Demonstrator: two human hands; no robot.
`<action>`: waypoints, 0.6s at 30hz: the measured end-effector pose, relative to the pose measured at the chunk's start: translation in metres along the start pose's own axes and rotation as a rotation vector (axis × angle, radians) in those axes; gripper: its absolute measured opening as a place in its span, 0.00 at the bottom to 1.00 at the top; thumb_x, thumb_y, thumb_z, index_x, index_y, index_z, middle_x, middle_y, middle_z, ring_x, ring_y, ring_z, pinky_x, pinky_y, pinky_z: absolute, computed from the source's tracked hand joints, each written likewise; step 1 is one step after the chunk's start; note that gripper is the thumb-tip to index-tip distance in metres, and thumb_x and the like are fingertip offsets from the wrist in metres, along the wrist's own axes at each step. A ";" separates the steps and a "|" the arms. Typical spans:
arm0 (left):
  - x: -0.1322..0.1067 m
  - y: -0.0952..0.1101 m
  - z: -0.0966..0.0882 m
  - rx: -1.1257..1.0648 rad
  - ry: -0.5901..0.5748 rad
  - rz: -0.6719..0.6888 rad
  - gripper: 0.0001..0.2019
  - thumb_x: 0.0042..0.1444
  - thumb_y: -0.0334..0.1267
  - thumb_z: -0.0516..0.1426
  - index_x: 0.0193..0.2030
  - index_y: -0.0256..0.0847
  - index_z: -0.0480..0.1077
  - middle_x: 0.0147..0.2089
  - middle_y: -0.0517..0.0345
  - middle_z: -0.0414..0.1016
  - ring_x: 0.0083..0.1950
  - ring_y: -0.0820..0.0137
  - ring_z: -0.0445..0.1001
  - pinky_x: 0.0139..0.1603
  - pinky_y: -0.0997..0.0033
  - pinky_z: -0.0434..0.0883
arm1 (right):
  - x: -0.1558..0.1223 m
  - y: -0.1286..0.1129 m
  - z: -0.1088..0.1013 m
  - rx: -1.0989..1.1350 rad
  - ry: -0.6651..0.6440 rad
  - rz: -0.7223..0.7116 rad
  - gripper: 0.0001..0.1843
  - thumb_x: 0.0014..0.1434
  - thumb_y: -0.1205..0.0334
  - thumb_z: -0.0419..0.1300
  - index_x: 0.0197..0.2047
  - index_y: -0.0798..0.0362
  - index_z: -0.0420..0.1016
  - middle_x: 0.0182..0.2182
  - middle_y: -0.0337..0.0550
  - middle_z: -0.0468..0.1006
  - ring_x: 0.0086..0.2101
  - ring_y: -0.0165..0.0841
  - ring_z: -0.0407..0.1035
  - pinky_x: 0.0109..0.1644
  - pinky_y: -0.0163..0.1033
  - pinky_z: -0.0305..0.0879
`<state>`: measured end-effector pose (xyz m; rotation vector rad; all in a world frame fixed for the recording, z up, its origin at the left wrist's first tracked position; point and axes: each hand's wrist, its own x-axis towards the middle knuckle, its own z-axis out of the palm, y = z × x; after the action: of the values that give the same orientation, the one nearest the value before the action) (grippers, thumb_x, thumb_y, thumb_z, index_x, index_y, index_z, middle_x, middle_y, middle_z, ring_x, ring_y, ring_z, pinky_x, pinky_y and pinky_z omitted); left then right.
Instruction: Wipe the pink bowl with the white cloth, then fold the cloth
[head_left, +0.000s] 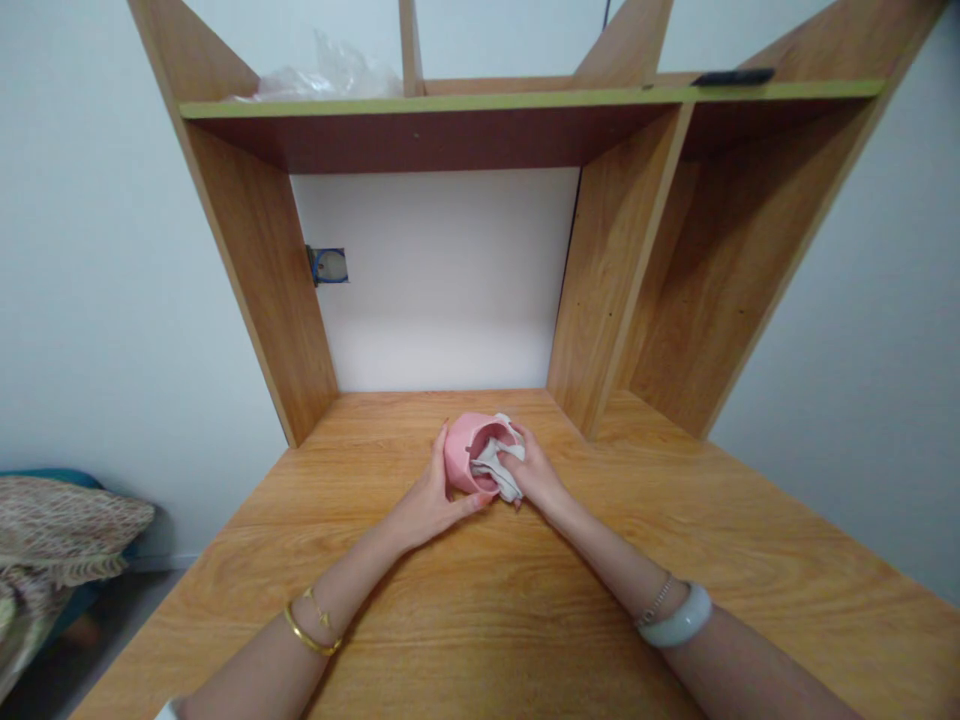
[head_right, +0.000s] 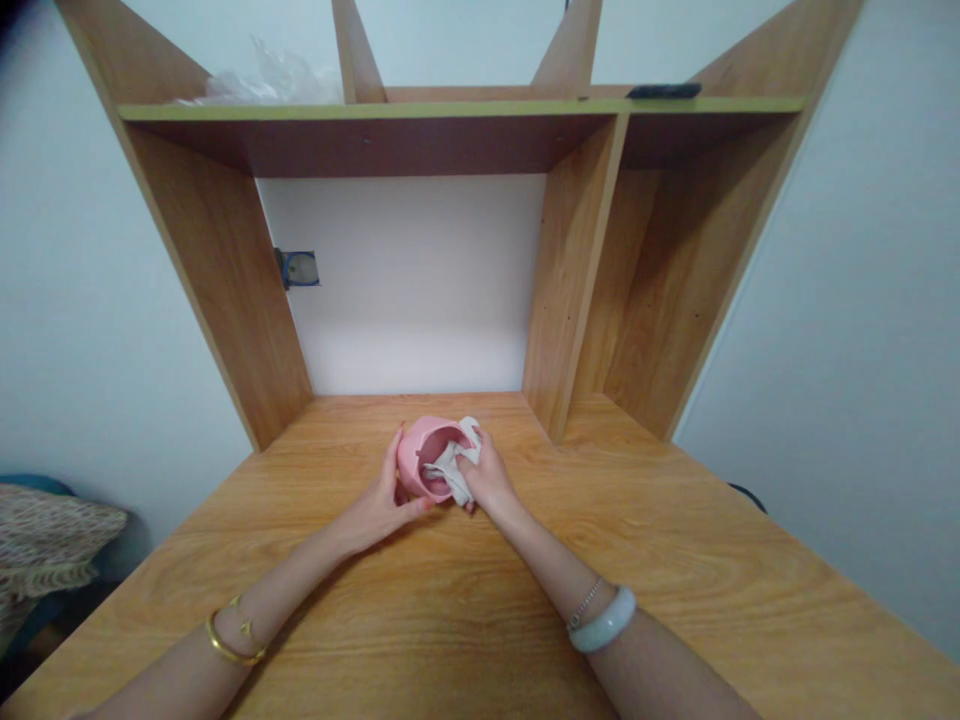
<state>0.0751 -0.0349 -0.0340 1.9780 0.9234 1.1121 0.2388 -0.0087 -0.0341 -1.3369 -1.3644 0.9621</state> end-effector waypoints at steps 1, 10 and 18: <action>0.000 0.000 0.003 -0.032 0.001 0.000 0.48 0.48 0.48 0.57 0.63 0.39 0.25 0.61 0.44 0.50 0.58 0.63 0.57 0.57 0.63 0.56 | -0.001 -0.001 0.001 0.039 -0.009 0.021 0.28 0.51 0.65 0.49 0.55 0.50 0.46 0.31 0.41 0.71 0.10 0.25 0.60 0.09 0.33 0.56; -0.001 0.016 -0.008 0.328 0.095 -0.096 0.38 0.47 0.45 0.56 0.61 0.40 0.41 0.53 0.48 0.64 0.49 0.61 0.67 0.48 0.62 0.64 | 0.003 0.000 0.007 -0.026 0.015 -0.060 0.35 0.39 0.68 0.60 0.50 0.52 0.51 0.30 0.38 0.71 0.22 0.30 0.68 0.24 0.35 0.65; -0.004 0.028 -0.007 0.461 0.045 -0.141 0.36 0.44 0.41 0.56 0.61 0.42 0.46 0.48 0.50 0.68 0.46 0.58 0.69 0.45 0.60 0.65 | 0.001 -0.012 -0.013 -0.409 0.063 -0.494 0.33 0.47 0.65 0.57 0.56 0.51 0.50 0.34 0.41 0.71 0.33 0.34 0.67 0.36 0.38 0.62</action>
<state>0.0746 -0.0511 -0.0103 2.2081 1.4212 0.9257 0.2481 -0.0103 -0.0193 -1.2137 -1.7930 0.3154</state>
